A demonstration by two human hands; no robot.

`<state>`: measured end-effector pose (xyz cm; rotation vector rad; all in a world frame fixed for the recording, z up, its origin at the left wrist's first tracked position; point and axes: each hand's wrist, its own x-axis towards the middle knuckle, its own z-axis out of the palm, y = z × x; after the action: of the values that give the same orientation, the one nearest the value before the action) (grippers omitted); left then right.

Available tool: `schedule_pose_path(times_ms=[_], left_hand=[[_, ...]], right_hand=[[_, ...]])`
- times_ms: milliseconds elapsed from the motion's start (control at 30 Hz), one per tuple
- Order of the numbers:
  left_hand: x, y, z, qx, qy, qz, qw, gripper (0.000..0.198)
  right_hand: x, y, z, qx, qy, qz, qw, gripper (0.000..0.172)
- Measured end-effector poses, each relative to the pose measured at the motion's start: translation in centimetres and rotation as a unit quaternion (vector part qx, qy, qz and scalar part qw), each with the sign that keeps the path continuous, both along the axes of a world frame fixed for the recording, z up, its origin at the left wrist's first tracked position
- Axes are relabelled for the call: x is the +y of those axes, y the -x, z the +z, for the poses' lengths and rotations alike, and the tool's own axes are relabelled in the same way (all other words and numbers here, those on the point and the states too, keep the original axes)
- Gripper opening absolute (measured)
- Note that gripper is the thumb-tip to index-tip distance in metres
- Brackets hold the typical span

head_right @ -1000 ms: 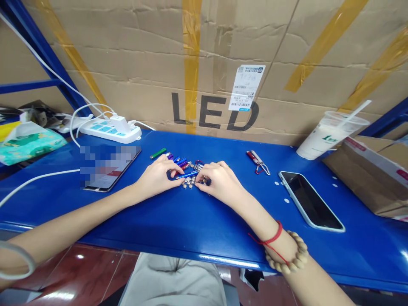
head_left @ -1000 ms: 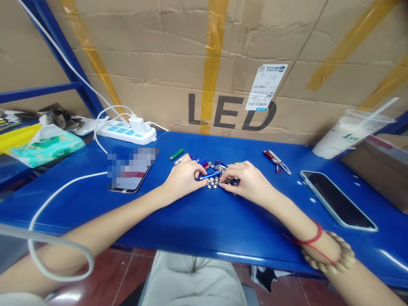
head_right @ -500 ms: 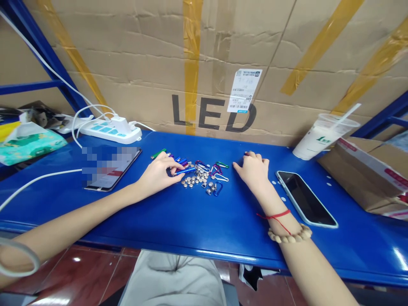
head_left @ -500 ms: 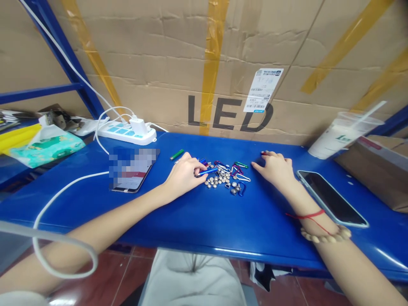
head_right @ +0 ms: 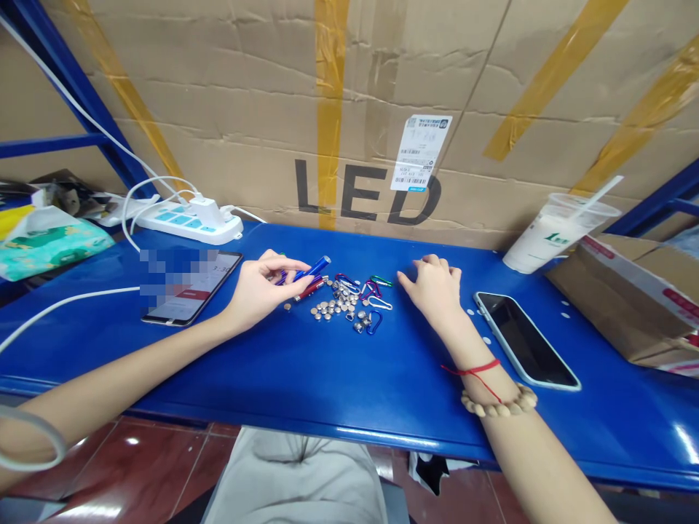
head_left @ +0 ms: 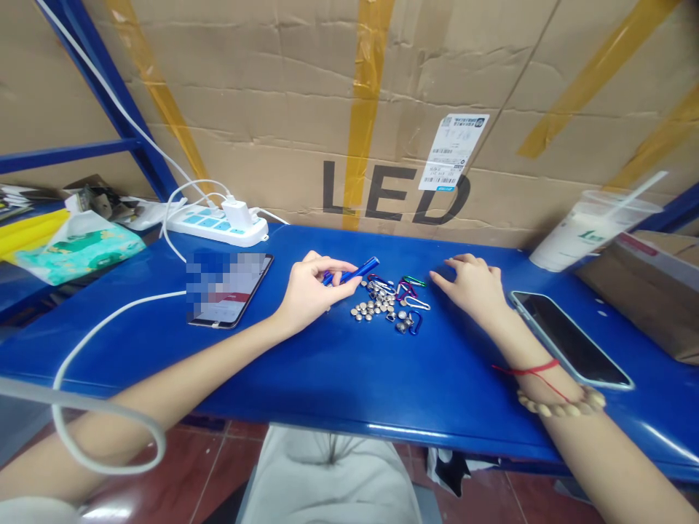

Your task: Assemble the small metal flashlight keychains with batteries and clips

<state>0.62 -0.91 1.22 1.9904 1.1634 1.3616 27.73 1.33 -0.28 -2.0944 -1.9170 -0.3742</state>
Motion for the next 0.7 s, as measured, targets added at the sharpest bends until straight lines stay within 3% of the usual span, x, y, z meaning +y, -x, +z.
schedule_pose_path(times_ms=[133, 233, 300, 467, 700], left_hand=[[0.3, 0.0, -0.3, -0.045, 0.043, -0.005, 0.998, 0.020], [0.4, 0.0, -0.4, -0.030, 0.048, -0.002, 0.998, 0.019], [0.4, 0.0, -0.5, -0.012, 0.045, -0.001, 0.999, 0.018], [0.1, -0.2, -0.4, 0.028, 0.019, -0.006, 0.999, 0.013], [-0.5, -0.4, -0.1, 0.105, -0.068, -0.012, 0.992, 0.010]], right_hand=[[-1.1, 2.4, 1.3, 0.122, -0.074, 0.187, 0.972, 0.024], [-2.4, 4.6, 1.7, 0.145, -0.049, 0.320, 0.935, 0.021], [-3.2, 5.7, 1.6, 0.128, -0.011, 0.367, 0.921, 0.022], [-3.8, 6.6, 1.0, 0.082, 0.031, 0.388, 0.917, 0.020], [-3.5, 6.7, 0.8, 0.067, 0.053, 0.337, 0.938, 0.018]])
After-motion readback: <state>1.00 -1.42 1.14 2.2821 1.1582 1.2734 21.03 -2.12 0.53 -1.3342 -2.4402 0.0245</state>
